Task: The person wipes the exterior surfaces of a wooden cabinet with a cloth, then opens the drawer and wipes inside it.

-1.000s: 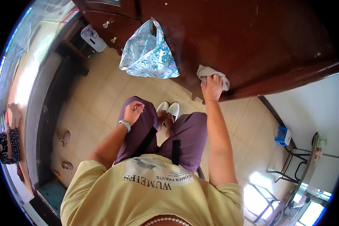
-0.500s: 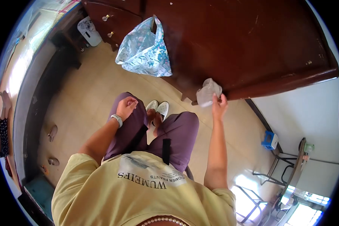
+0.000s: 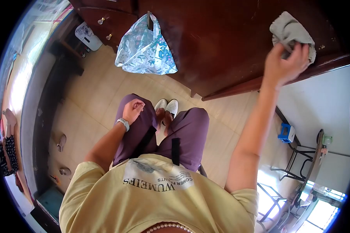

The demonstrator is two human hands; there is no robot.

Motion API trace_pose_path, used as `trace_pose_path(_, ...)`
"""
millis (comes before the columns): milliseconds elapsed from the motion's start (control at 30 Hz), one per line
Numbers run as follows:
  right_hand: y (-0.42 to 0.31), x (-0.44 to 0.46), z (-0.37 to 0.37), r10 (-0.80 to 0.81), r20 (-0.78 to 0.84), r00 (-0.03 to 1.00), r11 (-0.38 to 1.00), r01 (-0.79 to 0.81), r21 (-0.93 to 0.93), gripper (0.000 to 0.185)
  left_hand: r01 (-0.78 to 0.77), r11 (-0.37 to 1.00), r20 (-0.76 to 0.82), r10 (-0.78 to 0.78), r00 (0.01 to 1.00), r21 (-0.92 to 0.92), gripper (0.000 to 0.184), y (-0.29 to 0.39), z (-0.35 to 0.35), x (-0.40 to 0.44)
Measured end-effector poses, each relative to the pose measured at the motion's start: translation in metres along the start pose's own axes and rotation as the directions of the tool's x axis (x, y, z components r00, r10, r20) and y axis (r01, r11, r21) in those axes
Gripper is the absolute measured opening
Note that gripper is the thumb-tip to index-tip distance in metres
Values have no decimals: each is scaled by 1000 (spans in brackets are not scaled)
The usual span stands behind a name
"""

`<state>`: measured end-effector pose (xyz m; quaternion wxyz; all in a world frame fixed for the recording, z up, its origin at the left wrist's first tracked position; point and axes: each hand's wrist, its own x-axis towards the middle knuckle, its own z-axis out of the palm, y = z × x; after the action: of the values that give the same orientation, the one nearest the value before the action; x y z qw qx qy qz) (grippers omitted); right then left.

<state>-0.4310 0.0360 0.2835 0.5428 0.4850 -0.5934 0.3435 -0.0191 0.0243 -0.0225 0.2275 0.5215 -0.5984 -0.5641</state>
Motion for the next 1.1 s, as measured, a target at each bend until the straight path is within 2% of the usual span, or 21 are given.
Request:
trace_pose_path(33, -2, -10, 10, -84, -56, 995, 994, 80, -72, 24, 2, 1000, -3, -2, 1000, -1, 13, 0, 1, 0)
trace_pose_path(133, -1, -51, 23, -102, -39, 994, 993, 100, -60, 27, -4, 1000, -20, 3, 1000, -19, 13, -3, 3, 0)
trace_pose_path(233, -6, -101, 18, -56, 58, 997, 998, 58, -31, 28, 21, 999, 18, -21, 1000, -29, 14, 1, -1, 0)
trace_pose_path(300, -13, -133, 13, -14, 215, 976, 1000, 11, 14, 27, 26, 1000, 21, -25, 999, -7, 14, 1, -1, 0)
trace_pose_path(333, -15, -148, 11, -13, 216, 976, 1000, 11, 8, 27, 28, 1000, 21, -28, 999, 11, 14, 1, 0, 0)
trace_pose_path(400, -21, -177, 9, 49, 337, 940, 998, -56, 11, 25, 21, 1000, 28, -21, 999, 13, 14, 1, 0, 0)
trace_pose_path(533, -36, -225, 3, 123, 437, 891, 988, -149, 25, 22, 2, 1000, 28, -2, 1000, 8, 13, 1, 0, 0)
trace_pose_path(600, -39, -249, 0, 164, 576, 801, 985, -169, -46, 19, -20, 1000, 30, 20, 999, -6, 12, -6, 1, 1)
trace_pose_path(633, -42, -258, -2, 164, 572, 804, 985, -169, -45, 19, -36, 999, 37, 37, 999, -20, 12, -8, 1, 2)
trace_pose_path(733, -53, -273, -12, 224, 733, 643, 968, -234, -90, 25, -39, 999, 39, 39, 998, 7, 11, -11, 1, 2)
trace_pose_path(767, -58, -276, -16, 222, 729, 648, 969, -232, -89, 25, -45, 999, 37, 45, 998, 5, 11, -11, 2, 2)
trace_pose_path(867, -62, -287, -20, 301, 821, 485, 917, -384, -110, 26, -84, 996, 29, 84, 996, -3, 11, -15, 2, 3)
trace_pose_path(900, -61, -290, -21, 299, 818, 490, 918, -383, -106, 26, -89, 996, 32, 89, 996, 6, 11, -15, 2, 3)
trace_pose_path(967, -59, -296, -22, 368, 847, 383, 792, -606, -70, 29, -97, 995, 33, 97, 995, 12, 10, -15, 2, 2)
trace_pose_path(1000, -49, -320, -12, 395, 811, 431, 715, -699, 23, 33, -75, 997, 38, 74, 997, 16, 10, -15, 2, 2)
trace_pose_path(1033, -45, -313, -12, 389, 810, 438, 719, -694, 30, 33, -54, 998, 40, 53, 998, 18, 10, -15, 3, 3)
trace_pose_path(1100, -36, -305, -15, 506, 856, 103, 318, -945, -74, 34, -60, 998, 42, 60, 997, 10, 10, -16, 3, 4)
